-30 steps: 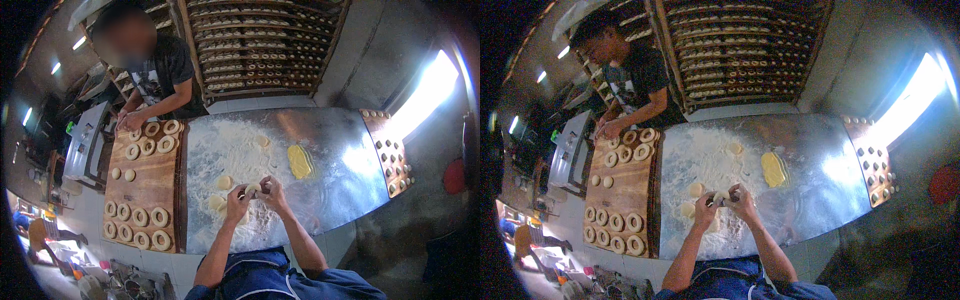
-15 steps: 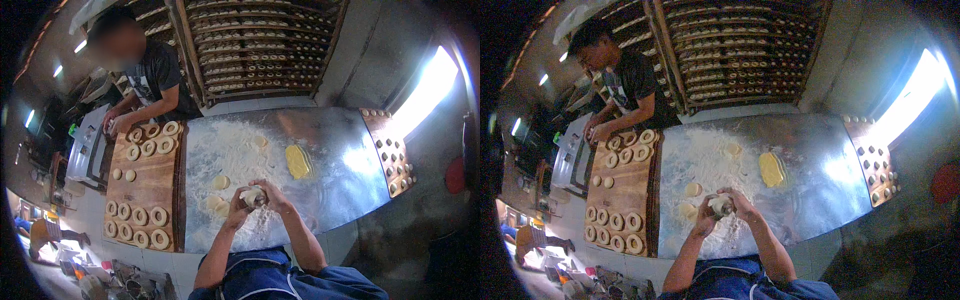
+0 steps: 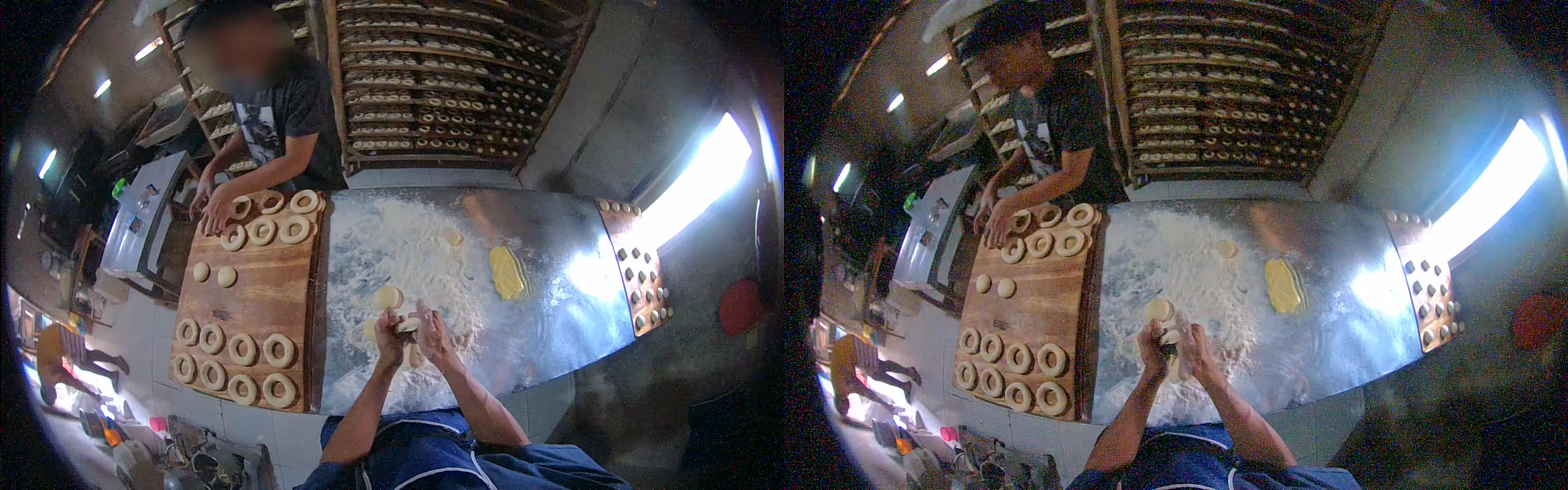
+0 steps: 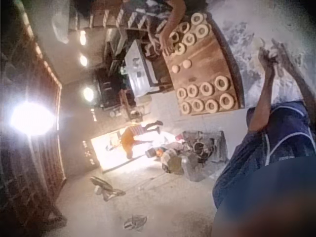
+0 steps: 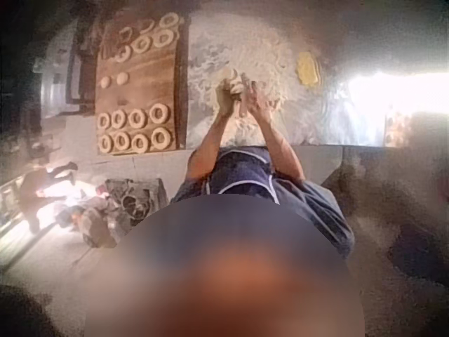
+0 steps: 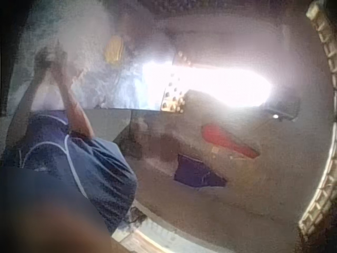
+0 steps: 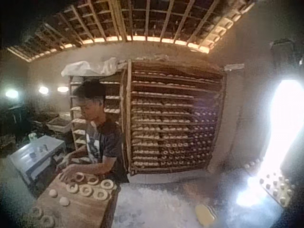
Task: The person shapes small dough balls into rings by hand, placing them on a wooden board. Another person assists by arranging the shaped dough on the board and moving it to a rack.
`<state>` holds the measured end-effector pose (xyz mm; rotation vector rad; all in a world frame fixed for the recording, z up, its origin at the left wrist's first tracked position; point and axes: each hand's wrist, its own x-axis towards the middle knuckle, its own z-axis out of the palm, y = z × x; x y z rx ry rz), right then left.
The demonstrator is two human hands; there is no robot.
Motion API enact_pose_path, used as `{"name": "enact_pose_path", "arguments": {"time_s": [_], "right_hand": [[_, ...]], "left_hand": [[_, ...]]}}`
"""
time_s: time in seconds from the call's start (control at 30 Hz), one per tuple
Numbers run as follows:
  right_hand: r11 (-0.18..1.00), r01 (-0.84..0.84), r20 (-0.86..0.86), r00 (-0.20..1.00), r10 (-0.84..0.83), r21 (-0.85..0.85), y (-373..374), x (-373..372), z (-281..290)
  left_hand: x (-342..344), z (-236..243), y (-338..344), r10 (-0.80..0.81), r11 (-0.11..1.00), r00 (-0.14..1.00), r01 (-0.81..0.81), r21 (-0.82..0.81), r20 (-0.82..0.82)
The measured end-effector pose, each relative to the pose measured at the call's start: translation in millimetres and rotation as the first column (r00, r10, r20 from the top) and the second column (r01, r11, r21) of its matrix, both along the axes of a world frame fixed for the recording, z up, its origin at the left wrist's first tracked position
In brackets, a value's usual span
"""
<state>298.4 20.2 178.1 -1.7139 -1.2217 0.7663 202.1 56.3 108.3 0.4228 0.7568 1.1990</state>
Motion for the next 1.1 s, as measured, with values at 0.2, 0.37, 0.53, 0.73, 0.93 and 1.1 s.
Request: {"name": "enact_pose_path", "arguments": {"time_s": [0.2,0.37,0.53,0.73,0.93,1.1], "right_hand": [[0.872,-0.268,0.165,0.962,0.218,0.410,-3.4,-22.5,-32.7],[0.875,-0.355,0.431,0.881,0.195,0.329,10.8,-45.5,-60.3],[0.823,-0.396,0.621,0.781,0.069,0.407,32.8,-96.8,-36.1],[0.847,-0.472,0.802,0.589,0.097,0.244,30.3,-114.7,-75.2],[0.963,-0.257,-0.164,0.957,0.241,-0.085,44.3,-137.5,-67.4],[0.979,-0.164,-0.255,0.948,0.191,0.123,38.4,-170.7,-63.1]], "left_hand": [[-45.0,25.2,17.1,-0.143,0.953,0.930,0.222,0.208,-0.339],[-82.6,2.4,46.5,0.068,0.817,0.724,0.354,0.454,-0.687],[-116.2,-3.1,59.5,-0.054,0.962,0.989,0.014,0.274,0.139],[-156.0,-1.5,80.4,0.112,0.819,0.780,0.278,0.502,-0.615],[-192.1,24.1,88.1,-0.062,0.787,0.826,0.385,0.481,-0.560],[-196.4,-16.5,91.8,-0.206,0.892,0.972,0.233,0.388,-0.109]]}}
